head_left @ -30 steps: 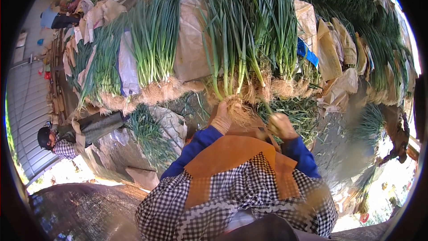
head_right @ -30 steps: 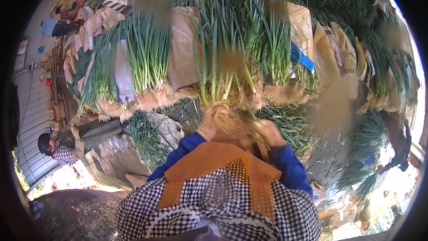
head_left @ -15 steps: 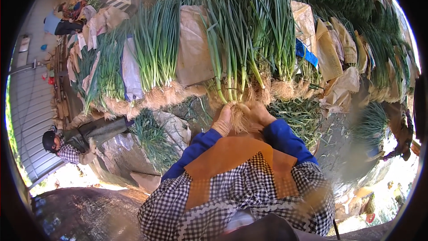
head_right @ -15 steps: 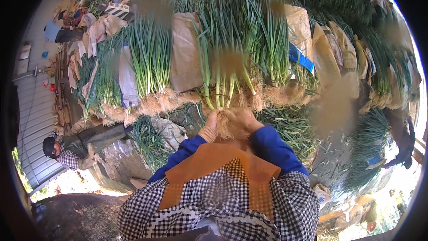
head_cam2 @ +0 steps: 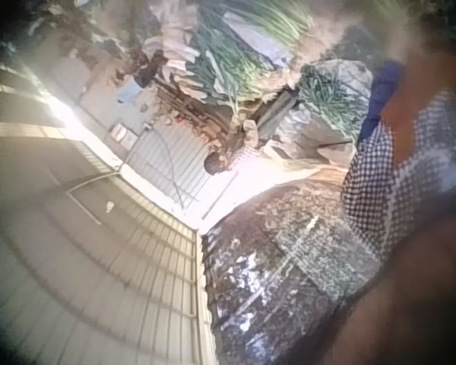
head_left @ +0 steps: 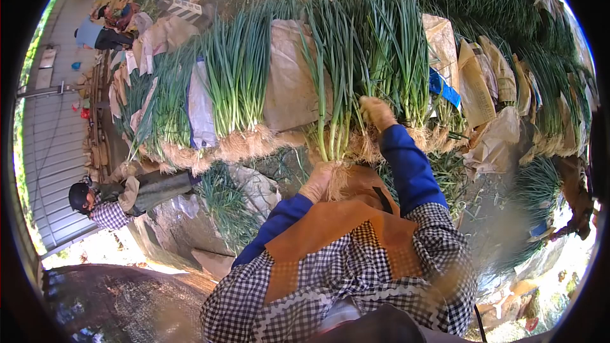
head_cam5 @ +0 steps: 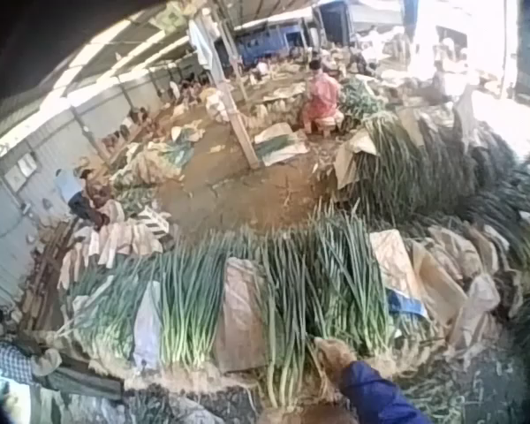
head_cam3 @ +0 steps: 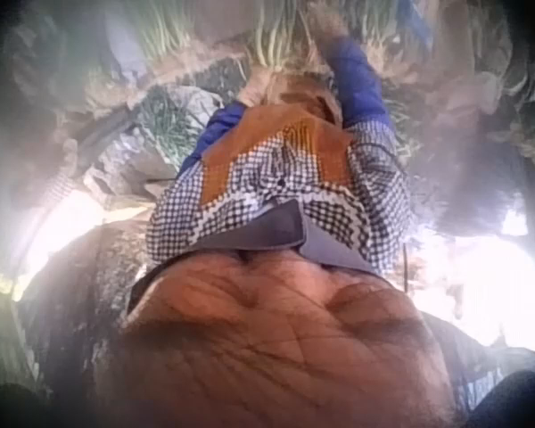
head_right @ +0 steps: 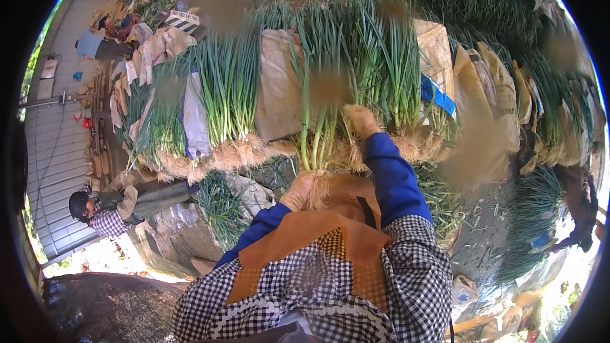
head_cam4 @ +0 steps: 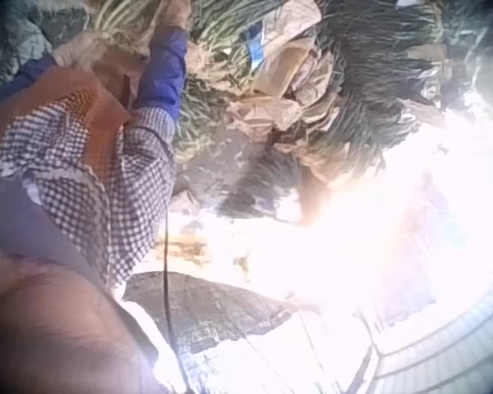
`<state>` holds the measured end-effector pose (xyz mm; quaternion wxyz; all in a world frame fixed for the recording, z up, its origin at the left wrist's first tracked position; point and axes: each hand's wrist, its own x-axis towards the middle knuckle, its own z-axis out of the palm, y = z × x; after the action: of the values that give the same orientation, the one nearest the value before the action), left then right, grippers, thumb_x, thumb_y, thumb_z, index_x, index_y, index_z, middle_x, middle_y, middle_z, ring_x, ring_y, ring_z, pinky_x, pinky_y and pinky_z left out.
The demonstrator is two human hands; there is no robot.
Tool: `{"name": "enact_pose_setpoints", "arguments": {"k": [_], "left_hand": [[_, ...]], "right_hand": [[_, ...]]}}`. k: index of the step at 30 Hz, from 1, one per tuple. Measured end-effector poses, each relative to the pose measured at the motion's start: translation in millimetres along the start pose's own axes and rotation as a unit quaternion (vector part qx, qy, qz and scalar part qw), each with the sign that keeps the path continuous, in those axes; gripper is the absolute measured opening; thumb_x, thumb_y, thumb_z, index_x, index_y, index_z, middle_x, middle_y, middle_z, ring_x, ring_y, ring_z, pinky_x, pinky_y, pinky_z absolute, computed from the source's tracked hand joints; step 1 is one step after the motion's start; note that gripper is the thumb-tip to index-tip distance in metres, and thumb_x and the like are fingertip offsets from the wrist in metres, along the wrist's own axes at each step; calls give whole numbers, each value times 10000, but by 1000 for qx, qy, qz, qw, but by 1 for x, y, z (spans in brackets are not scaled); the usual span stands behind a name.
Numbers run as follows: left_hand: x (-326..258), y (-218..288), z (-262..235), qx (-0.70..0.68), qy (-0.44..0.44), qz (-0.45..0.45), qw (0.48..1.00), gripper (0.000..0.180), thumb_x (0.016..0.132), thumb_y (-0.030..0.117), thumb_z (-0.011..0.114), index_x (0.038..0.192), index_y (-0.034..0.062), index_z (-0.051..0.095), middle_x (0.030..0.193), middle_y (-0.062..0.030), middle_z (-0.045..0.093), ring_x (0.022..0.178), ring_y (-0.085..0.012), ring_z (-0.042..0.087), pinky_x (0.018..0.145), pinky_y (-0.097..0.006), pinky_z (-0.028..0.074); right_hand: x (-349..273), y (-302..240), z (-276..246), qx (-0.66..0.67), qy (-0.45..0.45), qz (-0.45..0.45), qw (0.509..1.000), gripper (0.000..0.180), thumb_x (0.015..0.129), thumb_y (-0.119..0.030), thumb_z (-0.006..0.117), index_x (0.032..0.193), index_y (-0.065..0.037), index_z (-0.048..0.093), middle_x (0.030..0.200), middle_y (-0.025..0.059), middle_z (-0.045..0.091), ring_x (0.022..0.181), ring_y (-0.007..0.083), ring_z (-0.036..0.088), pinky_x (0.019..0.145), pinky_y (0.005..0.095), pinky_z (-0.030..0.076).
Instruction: The person cleans and sorts leeks by hand, removing loose outer leaves and placing individual leeks into bundles.
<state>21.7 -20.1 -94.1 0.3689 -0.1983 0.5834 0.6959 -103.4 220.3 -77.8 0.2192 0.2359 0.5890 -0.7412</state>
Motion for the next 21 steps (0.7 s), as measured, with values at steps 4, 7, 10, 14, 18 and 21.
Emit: {"name": "enact_pose_setpoints", "arguments": {"k": [4, 7, 10, 14, 18, 21], "left_hand": [[-10, 8, -7, -34, 35, -37, 998, 216, 841, 120, 539, 946, -53, 615, 803, -75, 629, 626, -149, 589, 558, -251, 497], [-9, -7, -24, -52, 35, -39, 997, 214, 840, 98, 531, 961, -60, 610, 826, -88, 635, 660, -157, 601, 596, -261, 508], [-8, 15, 17, -68, 0, -81, 994, 235, 857, 185, 544, 909, -20, 648, 753, -17, 612, 653, -91, 514, 641, -225, 433], [-8, 5, 12, -28, 29, -51, 998, 235, 851, 183, 552, 895, -27, 648, 752, -10, 614, 649, -91, 520, 630, -243, 432], [-16, 30, 40, -21, 24, -16, 999, 195, 808, 105, 586, 966, -7, 609, 874, -42, 618, 779, -143, 581, 700, -247, 471], [-12, 31, 44, -123, 6, -64, 990, 213, 839, 148, 536, 982, 2, 595, 901, -65, 616, 779, -168, 590, 695, -297, 493]], "right_hand": [[-72, -52, -68, 76, 70, -212, 972, 294, 906, -271, 417, 669, -107, 475, 576, -13, 440, 479, 99, 380, 451, 226, 305], [-120, -10, -132, 4, 19, -214, 977, 296, 915, -270, 402, 854, -46, 586, 578, 11, 507, 477, 88, 422, 434, 211, 292], [-131, 105, -158, -351, -26, -14, 936, 246, 871, -212, 434, 1017, -86, 586, 817, 89, 619, 730, 177, 567, 587, 275, 433], [-85, 102, -56, -582, -73, -363, 724, 289, 841, -148, 534, 1129, -129, 528, 813, 45, 587, 669, 216, 575, 590, 337, 480], [-34, 70, 20, -435, -7, -130, 891, 350, 841, -378, 521, 910, -46, 606, 846, 139, 602, 799, 329, 576, 702, 404, 457], [-28, 80, 26, -504, 45, -255, 824, 333, 835, -376, 507, 871, -58, 599, 787, 151, 600, 800, 322, 581, 704, 422, 448]]}}
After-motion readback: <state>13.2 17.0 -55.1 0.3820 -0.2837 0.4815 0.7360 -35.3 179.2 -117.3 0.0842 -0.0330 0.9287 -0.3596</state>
